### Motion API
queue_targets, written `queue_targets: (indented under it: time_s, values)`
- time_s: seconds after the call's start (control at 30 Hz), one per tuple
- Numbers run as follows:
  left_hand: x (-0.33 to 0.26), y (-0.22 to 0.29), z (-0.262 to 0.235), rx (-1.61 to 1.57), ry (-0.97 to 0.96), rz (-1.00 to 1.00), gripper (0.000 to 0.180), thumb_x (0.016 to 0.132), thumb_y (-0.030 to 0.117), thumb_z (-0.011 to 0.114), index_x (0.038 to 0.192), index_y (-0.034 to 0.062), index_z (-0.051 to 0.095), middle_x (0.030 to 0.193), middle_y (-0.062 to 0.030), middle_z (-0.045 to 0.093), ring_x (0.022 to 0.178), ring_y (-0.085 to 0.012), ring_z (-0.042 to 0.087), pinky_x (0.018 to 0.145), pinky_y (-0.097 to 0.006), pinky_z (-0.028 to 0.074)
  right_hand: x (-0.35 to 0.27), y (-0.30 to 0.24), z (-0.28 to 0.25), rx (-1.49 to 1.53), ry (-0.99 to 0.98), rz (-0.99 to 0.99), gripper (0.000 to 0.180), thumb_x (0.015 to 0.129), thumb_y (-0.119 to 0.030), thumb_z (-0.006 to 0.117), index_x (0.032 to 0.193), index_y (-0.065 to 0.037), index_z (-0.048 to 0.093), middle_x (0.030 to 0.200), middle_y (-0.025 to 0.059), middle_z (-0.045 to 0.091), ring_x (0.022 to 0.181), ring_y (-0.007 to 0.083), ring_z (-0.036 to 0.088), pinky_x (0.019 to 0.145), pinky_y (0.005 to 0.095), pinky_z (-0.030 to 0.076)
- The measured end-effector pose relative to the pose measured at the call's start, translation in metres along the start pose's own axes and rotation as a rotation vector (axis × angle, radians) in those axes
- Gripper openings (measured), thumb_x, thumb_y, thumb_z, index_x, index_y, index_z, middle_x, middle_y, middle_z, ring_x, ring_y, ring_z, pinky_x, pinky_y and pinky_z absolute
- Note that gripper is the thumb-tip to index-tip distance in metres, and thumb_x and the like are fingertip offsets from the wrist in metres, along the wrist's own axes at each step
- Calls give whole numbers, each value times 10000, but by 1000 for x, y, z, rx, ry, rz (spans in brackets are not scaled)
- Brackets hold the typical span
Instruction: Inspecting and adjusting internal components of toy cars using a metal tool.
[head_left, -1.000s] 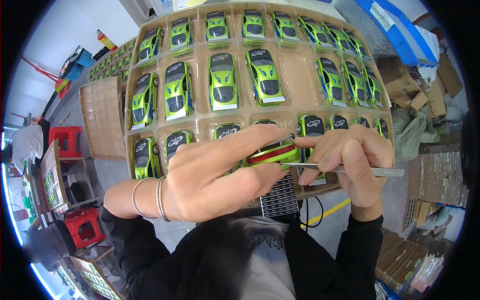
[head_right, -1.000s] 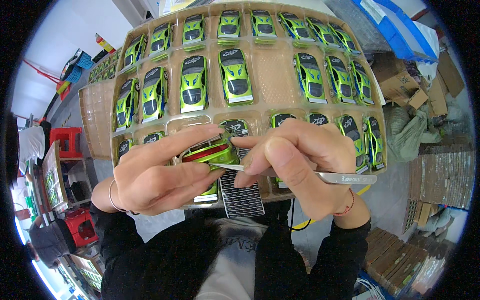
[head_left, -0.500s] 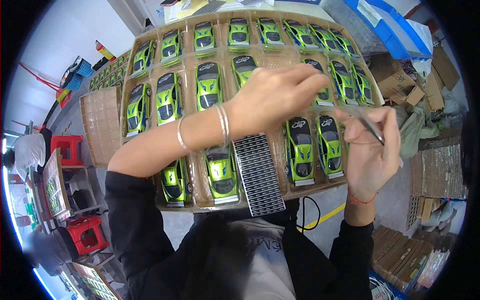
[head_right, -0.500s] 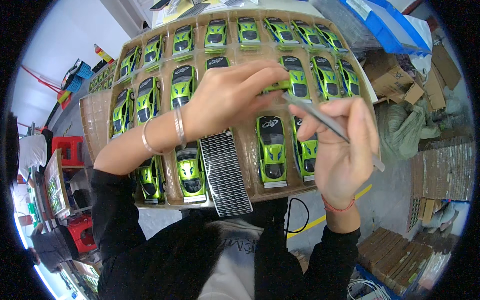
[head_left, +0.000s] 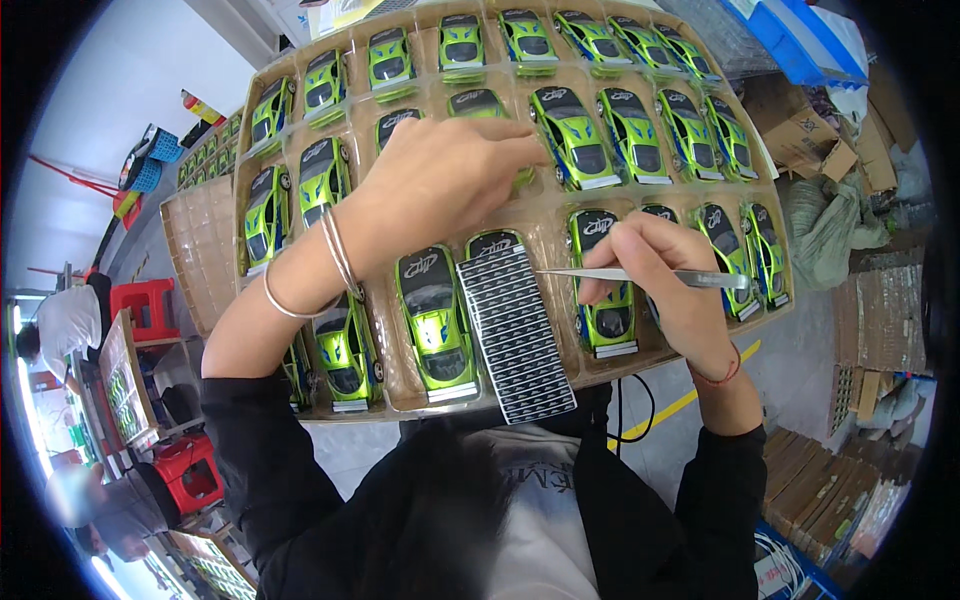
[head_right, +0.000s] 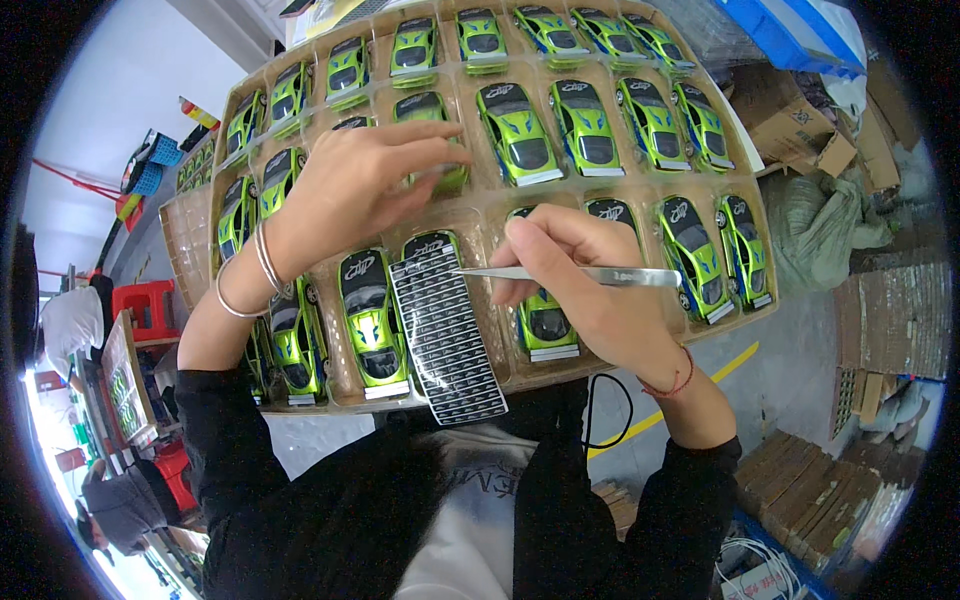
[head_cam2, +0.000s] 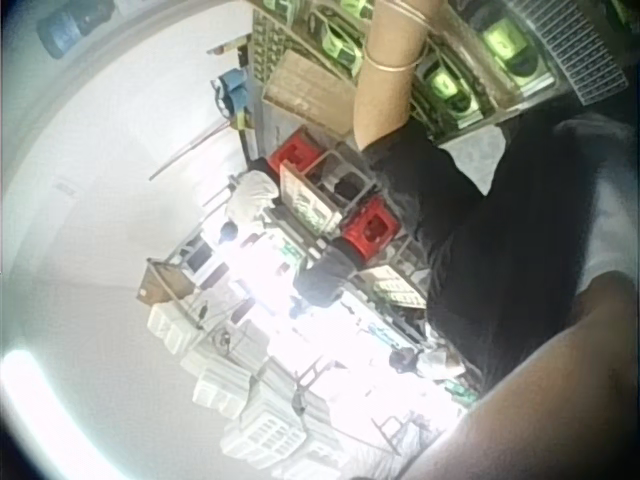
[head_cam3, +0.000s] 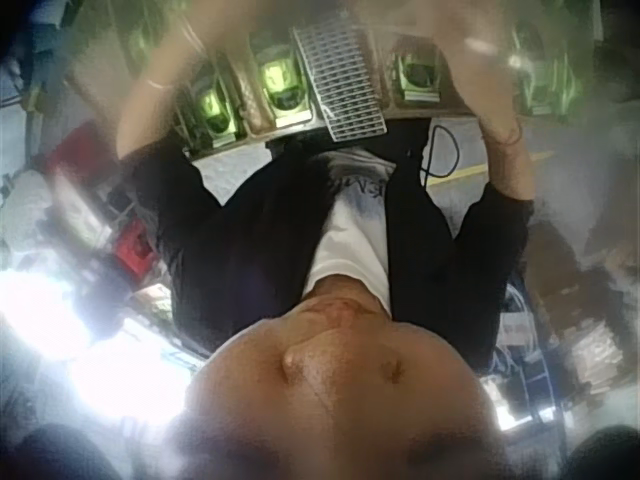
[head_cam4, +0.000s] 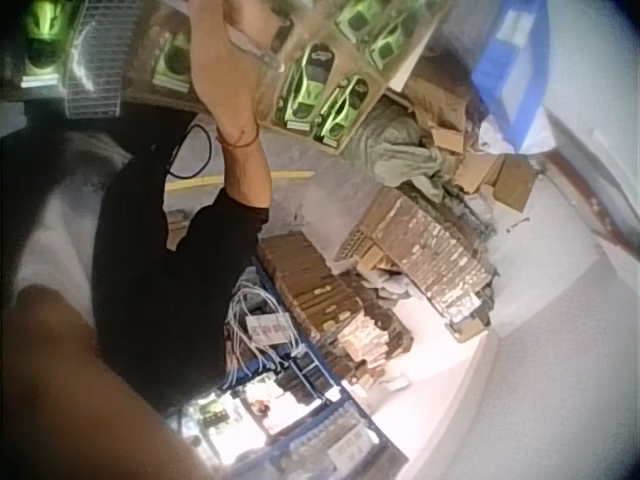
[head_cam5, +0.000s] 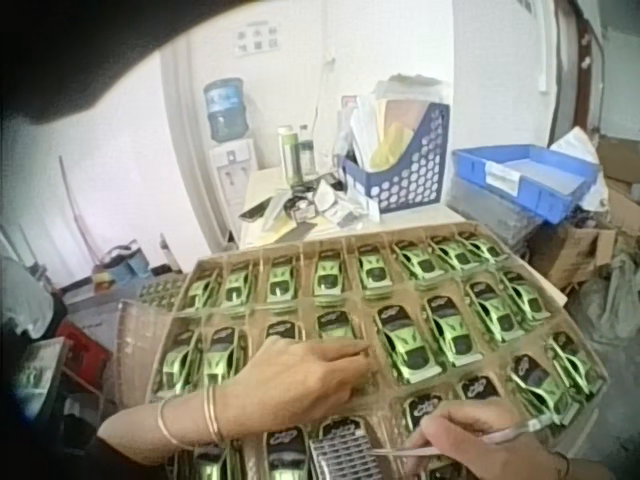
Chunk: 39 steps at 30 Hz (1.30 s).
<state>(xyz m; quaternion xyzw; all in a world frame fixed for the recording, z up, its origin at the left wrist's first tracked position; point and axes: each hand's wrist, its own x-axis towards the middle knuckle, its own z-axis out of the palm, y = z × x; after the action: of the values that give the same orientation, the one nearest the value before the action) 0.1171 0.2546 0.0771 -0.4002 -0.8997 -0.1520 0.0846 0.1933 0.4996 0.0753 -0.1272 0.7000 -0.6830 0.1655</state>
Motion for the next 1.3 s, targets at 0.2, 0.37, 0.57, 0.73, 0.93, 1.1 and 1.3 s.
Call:
queue_targets:
  time_s: [0.2,0.37,0.57,0.73,0.93,1.1,1.3]
  values:
    - [-1,-18,23,159,398,66,372,829,99,725,1189,185,687,1287,-52,667,1010,-264,706,741,-378,599,14,11,4,-90,-12,30,337,1051,-263,542,934,17,691,779,64,703,708,91,654,628,221,493]
    - [-13,-17,-4,101,444,-15,400,864,89,732,1253,160,671,1199,-80,691,952,-245,725,761,-322,596,23,19,5,-69,20,48,341,1042,-271,550,916,9,699,758,61,707,674,80,639,585,215,467]
    - [-62,65,-70,-329,400,-223,484,907,-64,674,1365,-81,519,1261,-206,655,1148,-264,665,978,-338,543,18,26,3,-94,65,49,335,1039,-258,542,906,8,696,754,61,703,653,74,627,562,209,459]
    - [-65,70,-60,-372,274,-237,508,856,-41,746,1330,-55,563,1181,-176,697,1076,-223,698,930,-327,560,24,25,9,-104,40,32,338,1040,-261,535,909,6,696,747,55,700,638,65,612,550,207,451]
    - [-63,71,-54,-435,271,-275,505,843,-47,752,1315,-56,574,1176,-172,701,1083,-215,696,937,-319,553,25,25,8,-153,49,60,344,1039,-268,536,895,7,686,734,57,694,629,70,612,550,208,449]
    - [-63,70,-54,-445,263,-268,524,831,-54,758,1319,-61,569,1176,-167,703,1098,-213,690,956,-318,541,25,27,9,-151,58,44,349,1040,-271,536,892,8,683,727,59,691,631,76,620,546,211,446]
    - [-66,67,-55,-433,246,-251,526,826,-59,761,1318,-58,575,1165,-166,708,1086,-212,694,949,-317,541,26,27,9,-157,57,44,348,1041,-269,537,887,9,679,723,63,690,628,79,626,529,213,446]
